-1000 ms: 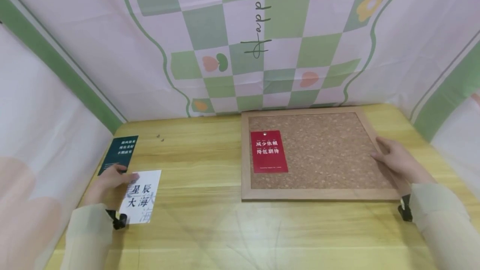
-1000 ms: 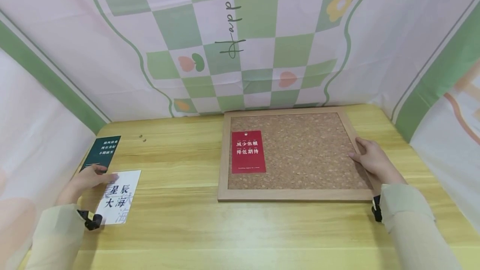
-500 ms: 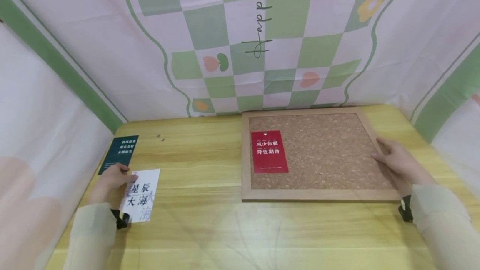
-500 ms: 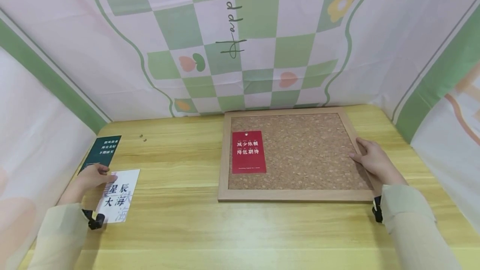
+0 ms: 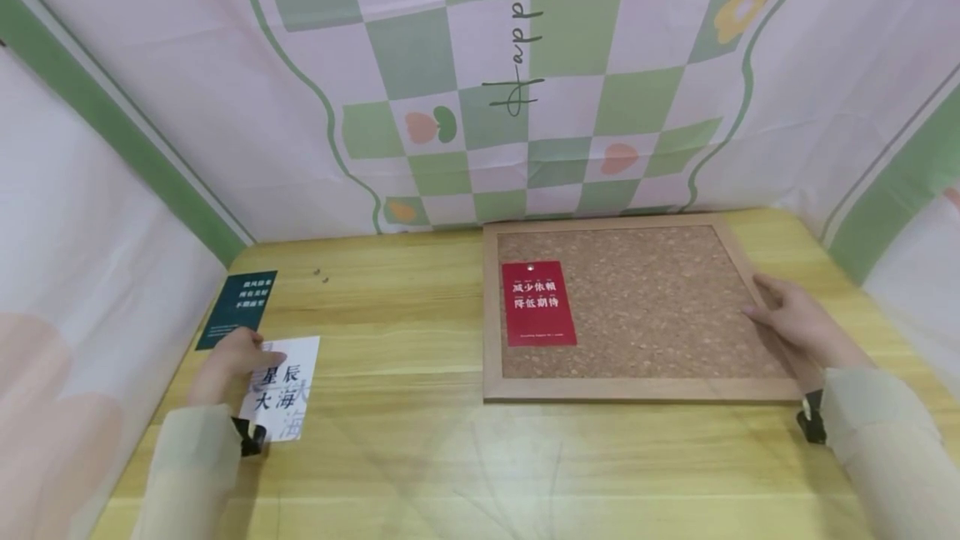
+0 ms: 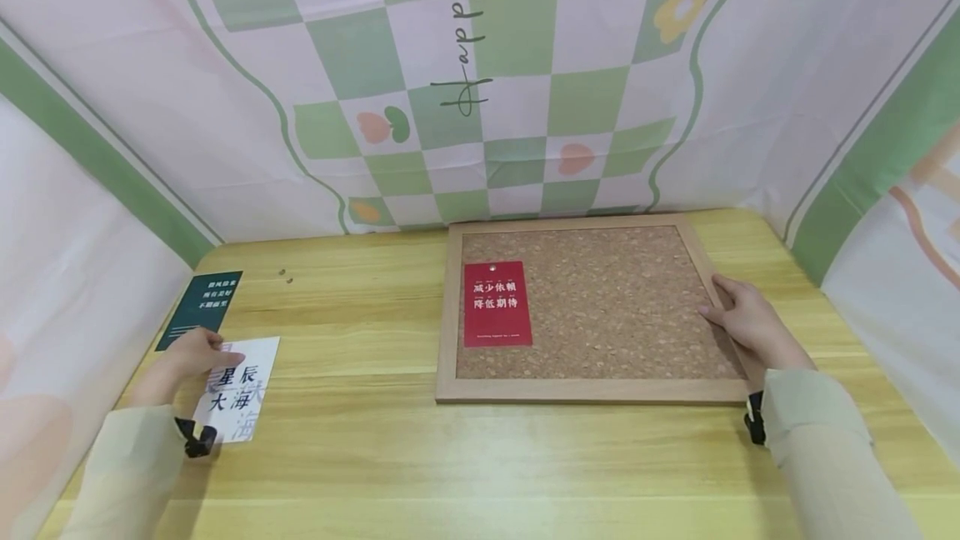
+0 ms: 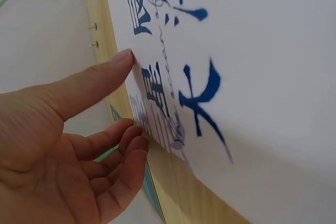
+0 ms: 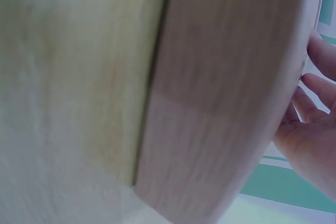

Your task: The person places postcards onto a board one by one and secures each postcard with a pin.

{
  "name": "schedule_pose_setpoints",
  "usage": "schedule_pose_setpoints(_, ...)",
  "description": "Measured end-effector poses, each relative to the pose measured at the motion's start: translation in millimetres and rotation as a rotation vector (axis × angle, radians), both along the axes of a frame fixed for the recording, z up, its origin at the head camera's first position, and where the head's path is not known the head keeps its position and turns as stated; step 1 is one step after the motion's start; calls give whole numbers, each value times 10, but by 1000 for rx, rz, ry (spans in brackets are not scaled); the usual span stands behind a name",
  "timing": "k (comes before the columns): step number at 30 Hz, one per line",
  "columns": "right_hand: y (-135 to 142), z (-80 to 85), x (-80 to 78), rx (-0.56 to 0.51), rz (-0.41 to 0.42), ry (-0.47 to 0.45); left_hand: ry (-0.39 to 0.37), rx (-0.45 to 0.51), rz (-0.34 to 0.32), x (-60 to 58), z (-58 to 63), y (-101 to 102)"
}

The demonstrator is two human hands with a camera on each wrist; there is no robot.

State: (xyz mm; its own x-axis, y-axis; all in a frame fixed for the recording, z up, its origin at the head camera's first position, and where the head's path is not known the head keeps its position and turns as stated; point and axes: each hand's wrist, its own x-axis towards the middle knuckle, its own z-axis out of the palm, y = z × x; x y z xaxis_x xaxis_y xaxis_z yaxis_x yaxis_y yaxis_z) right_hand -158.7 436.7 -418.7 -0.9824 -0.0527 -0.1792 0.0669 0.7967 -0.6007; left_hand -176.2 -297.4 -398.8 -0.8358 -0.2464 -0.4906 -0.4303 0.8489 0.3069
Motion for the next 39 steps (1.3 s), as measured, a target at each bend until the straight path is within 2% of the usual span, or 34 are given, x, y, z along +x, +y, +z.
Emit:
schedule_pose_setpoints(5,2,-13,4,-7,-4,8,-3,8,29,-4,12,52)
schedule_pose_setpoints(11,-5,1,8,-10,-10,-7,-7,-33,36,16,54,61)
schedule_pose_setpoints(18,-2,25,6,4,-12,-16,0,0,90,58,82,83)
schedule_pose_setpoints(21,1,21,6,-8,-18,-34,7,-10,88,68,77,91)
schedule_pose_setpoints(24,1,6,10,-32,-24,-49,10,-27,56,75,76,87)
schedule_pose_setpoints(27,1,-6,17,-50,-28,-45,7,-11,43,59,74,80)
schedule_pose_setpoints(35,-3,-6,21,-50,-25,-51,-15,36,56,11,14,19)
schedule_pose_setpoints(39,-4,1,24,-49,-26,-56,17,77,34,5,6,-8)
